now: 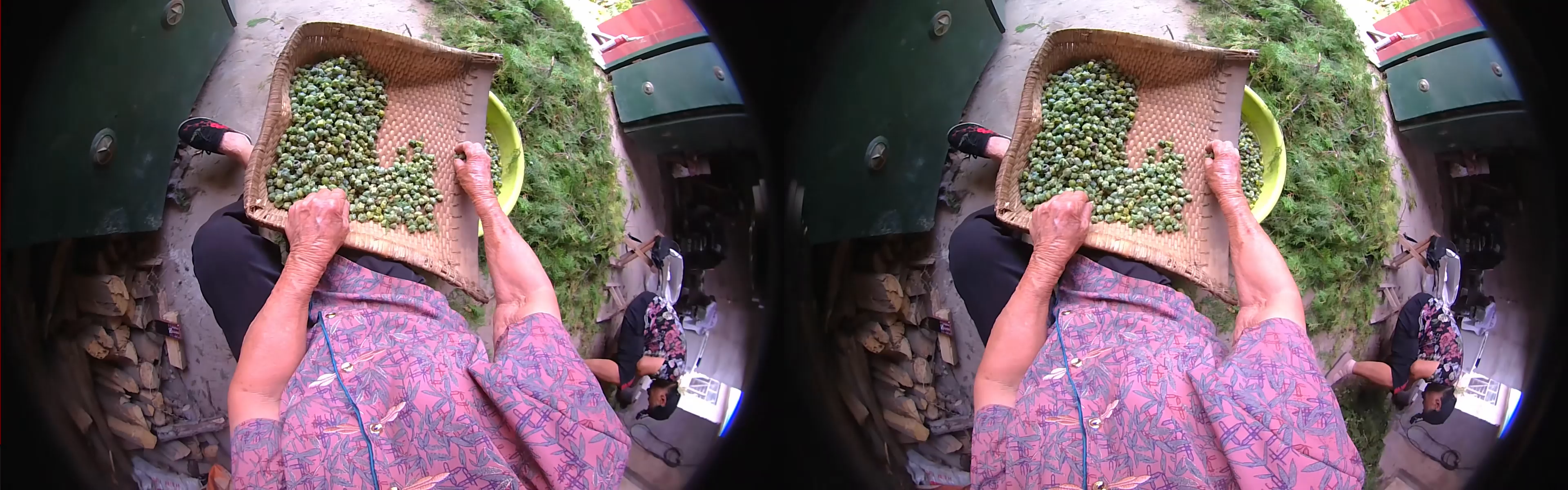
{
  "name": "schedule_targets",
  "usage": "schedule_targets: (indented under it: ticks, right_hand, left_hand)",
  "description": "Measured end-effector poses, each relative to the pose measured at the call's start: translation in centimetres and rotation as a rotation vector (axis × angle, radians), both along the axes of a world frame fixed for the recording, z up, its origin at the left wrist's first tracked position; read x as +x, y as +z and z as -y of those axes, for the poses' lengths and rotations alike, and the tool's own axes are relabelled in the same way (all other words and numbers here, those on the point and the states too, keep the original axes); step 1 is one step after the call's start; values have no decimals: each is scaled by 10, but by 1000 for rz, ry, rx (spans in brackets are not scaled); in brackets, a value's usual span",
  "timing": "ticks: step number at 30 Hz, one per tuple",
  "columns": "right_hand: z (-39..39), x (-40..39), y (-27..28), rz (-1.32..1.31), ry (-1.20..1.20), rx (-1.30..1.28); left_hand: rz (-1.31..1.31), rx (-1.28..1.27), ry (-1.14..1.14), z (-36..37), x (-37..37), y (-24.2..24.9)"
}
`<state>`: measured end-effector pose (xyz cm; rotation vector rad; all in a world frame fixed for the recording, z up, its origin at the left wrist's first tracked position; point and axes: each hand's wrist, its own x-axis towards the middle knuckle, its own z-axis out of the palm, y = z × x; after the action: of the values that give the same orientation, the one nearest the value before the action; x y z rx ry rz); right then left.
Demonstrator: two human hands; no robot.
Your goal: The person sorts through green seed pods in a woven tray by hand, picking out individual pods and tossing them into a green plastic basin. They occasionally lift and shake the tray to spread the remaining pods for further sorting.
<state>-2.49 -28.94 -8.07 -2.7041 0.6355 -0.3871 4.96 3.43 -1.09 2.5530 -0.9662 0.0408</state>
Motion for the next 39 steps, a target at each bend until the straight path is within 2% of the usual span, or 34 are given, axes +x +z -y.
schedule_targets:
  ticks: [2,4,7,8,11,13,15,17,21,24,31,37,39]
  right_hand:
    - [8,-7,3,101,-63,68]
    - [17,-19,8,160,-167,19]
    - [39,-37,1,115,-259,-27]
    - [38,-37,5,13,-315,-48]
    - [24,-34,12,-15,-317,-110]
    - [15,-21,14,-6,-288,-133]
    - [0,-2,17,131,-78,62]
    - [-18,21,15,146,36,189]
    - [-57,51,17,6,94,123]
    - [-72,59,24,-241,78,-29]
    - [-77,58,17,-241,37,-39]
    - [-48,55,0,4,42,206]
    - [-39,52,-3,139,-134,663]
  left_hand:
    - [-3,15,5,0,1,2]
    - [-13,-23,7,-1,0,2]
    - [-5,-27,2,0,0,1]
    - [-5,-27,2,0,1,1]
    - [-13,-25,12,0,0,1]
    - [-9,-30,9,0,1,2]
    - [-29,-15,14,-1,1,1]
    - [-48,0,19,0,0,0]
    - [-47,0,28,-1,1,1]
    - [-45,-16,32,-1,0,-1]
    - [-41,-26,20,-1,0,-3]
    - [-44,-20,23,-2,1,0]
    - [-41,-11,26,-2,1,0]
